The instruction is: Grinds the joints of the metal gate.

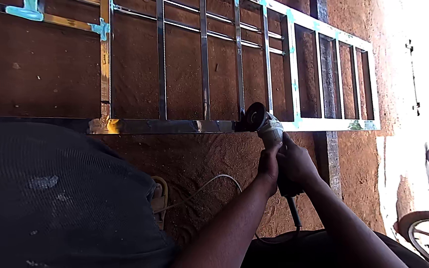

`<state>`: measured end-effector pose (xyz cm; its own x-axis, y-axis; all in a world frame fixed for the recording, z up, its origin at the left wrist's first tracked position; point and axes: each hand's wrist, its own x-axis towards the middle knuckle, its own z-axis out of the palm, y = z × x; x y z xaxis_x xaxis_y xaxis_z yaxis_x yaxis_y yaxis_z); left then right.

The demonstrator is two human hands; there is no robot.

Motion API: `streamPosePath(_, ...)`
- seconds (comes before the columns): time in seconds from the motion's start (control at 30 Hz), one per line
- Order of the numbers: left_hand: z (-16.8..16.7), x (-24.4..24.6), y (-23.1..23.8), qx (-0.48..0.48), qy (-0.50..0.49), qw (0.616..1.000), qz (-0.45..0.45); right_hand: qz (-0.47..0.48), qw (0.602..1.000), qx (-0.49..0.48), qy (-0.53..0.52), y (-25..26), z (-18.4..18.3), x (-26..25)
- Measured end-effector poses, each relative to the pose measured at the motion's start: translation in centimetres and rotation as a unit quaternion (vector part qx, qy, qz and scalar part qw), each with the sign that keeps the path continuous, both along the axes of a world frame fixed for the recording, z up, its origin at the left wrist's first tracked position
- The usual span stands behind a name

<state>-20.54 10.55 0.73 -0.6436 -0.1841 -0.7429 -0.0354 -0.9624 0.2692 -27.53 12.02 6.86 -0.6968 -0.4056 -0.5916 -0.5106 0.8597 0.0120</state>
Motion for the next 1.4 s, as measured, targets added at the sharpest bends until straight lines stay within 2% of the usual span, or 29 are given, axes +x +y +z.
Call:
streamPosePath(0.13, -0.2, 0.1, -0.3, -0.005, -0.030, 0.999, -0.015, 0.013, 1.000, -0.027, -0.008, 0.0, -0.5, 0.1)
streamPosePath(0.27, 0.1, 0.3, -1.0, -0.023, 0.000, 0.999, -0.030, -0.005, 1.000, -0.006, 0.008, -0.8, 0.1, 0.2)
streamPosePath(0.43, -0.2, 0.3, -1.2, -0.020, -0.024, 0.999, -0.036, 0.005, 0.999, -0.034, -0.006, -0.6, -0.6, -0.1)
streamPosePath(0.57, -0.1, 0.3, -1.5, -0.026, -0.003, 0.999, -0.038, -0.003, 1.000, -0.011, 0.003, -1.1, -0.2, 0.0)
streamPosePath(0.7, -0.5, 0.2, -1.8, -0.025, -0.019, 0.999, -0.043, -0.006, 0.999, -0.034, -0.003, -1.1, -0.8, -0.1)
streamPosePath(0.77, -0.7, 0.4, -2.3, -0.028, -0.001, 0.998, -0.052, -0.023, 1.000, -0.006, 0.014, -1.7, -0.7, 0.4)
streamPosePath(0.9, -0.5, 0.1, -2.5, -0.019, 0.025, 0.995, -0.092, -0.093, 0.993, -0.030, 0.061, -1.1, -0.3, 1.2)
streamPosePath(0.97, 0.4, 0.4, -2.8, -0.027, 0.042, 0.992, -0.115, -0.128, 0.984, -0.091, 0.081, -0.1, 0.2, 1.5)
streamPosePath(1.03, 0.5, 0.1, -2.6, -0.014, 0.077, 0.990, -0.113, -0.193, 0.959, -0.192, 0.081, 1.6, 0.7, 1.6)
streamPosePath(1.13, 0.5, -0.4, -1.9, 0.023, 0.146, 0.980, -0.133, -0.350, 0.890, -0.294, -0.002, 4.2, 2.2, 1.3)
streamPosePath(1.23, 0.4, 0.1, -1.0, 0.042, 0.200, 0.959, -0.199, -0.449, 0.833, -0.286, -0.151, 6.1, 3.4, 1.6)
streamPosePath(1.3, 0.3, 0.3, -0.6, 0.047, 0.212, 0.941, -0.258, -0.473, 0.802, -0.284, -0.228, 7.4, 3.8, 1.8)
streamPosePath(1.33, 0.6, 0.1, -0.7, 0.038, 0.200, 0.934, -0.295, -0.459, 0.815, -0.279, -0.217, 8.0, 3.8, 1.8)
streamPosePath(1.4, 1.9, -0.5, -0.8, 0.013, 0.155, 0.916, -0.371, -0.406, 0.875, -0.230, -0.127, 9.2, 3.6, 2.0)
